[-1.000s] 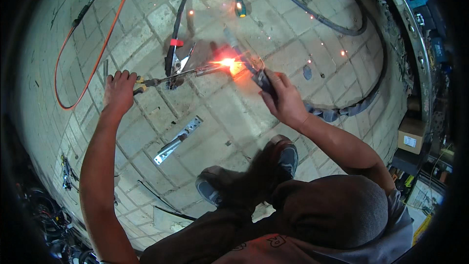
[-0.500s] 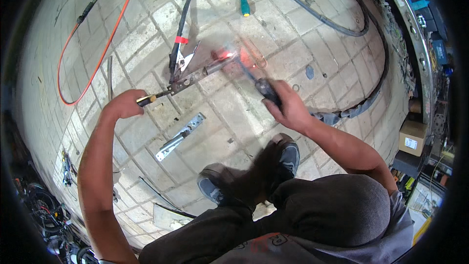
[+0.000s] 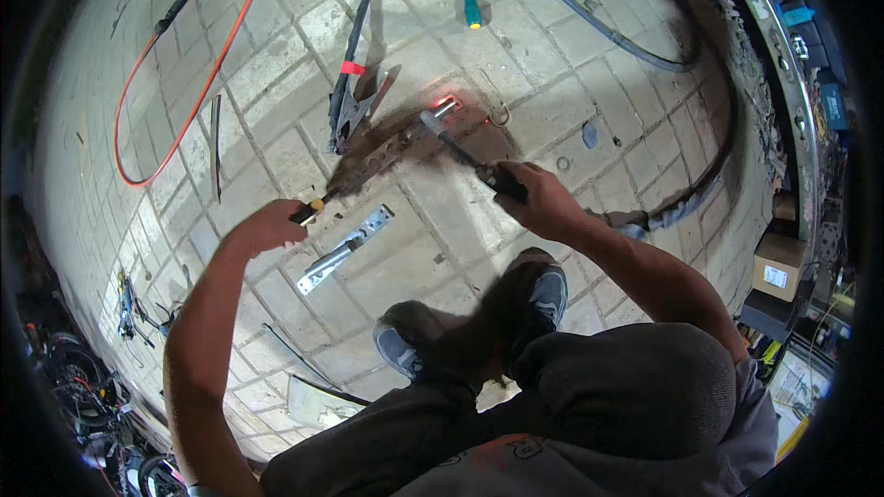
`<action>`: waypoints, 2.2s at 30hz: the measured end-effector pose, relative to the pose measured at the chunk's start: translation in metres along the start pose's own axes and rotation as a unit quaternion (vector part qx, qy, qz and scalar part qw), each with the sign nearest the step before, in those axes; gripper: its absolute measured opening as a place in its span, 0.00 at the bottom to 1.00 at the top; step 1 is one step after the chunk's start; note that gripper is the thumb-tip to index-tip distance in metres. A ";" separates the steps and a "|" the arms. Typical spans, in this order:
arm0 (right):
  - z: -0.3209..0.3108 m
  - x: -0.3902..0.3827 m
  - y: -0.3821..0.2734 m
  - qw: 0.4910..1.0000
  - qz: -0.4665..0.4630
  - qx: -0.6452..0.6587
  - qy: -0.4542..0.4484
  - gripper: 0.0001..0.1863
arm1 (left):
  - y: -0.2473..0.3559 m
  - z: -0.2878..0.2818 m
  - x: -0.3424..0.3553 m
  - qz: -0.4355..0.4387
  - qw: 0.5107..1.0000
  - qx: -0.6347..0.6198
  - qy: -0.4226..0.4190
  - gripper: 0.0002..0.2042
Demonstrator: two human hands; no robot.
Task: The person sits on a tiled floor and uses a welding torch to join a metal bracket to a cylindrical metal tube. They repeatedly strike an arc, move the torch along the joint, and pause to reposition the parts with pliers. After welding, they stand, coil an orange cable, and inspect the joined assembly.
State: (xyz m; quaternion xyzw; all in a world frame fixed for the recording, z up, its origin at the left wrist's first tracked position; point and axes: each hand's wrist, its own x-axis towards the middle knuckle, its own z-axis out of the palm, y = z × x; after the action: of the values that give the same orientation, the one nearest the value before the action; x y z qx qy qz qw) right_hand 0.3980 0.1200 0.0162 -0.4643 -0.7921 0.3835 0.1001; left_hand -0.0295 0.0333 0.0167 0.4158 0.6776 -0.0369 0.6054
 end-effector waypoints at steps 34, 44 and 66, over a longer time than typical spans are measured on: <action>-0.029 -0.026 -0.009 0.977 0.112 0.176 -0.051 0.20 | -0.175 0.093 -0.100 -0.011 0.705 -0.631 0.324 0.15; -0.022 -0.018 -0.013 0.982 0.120 0.135 -0.062 0.22 | -0.269 0.046 -0.114 -0.046 0.593 -0.726 0.347 0.09; 0.008 0.029 0.086 0.987 0.138 -0.002 0.087 0.30 | -0.188 -0.061 -0.042 -0.040 0.814 0.156 0.558 0.15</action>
State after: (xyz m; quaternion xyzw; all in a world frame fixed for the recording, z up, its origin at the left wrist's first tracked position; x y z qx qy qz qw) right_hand 0.4348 0.1634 -0.0554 -0.6011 -0.7095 0.3498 0.1140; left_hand -0.1954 -0.0772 -0.0171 0.4264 0.9004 0.0718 0.0486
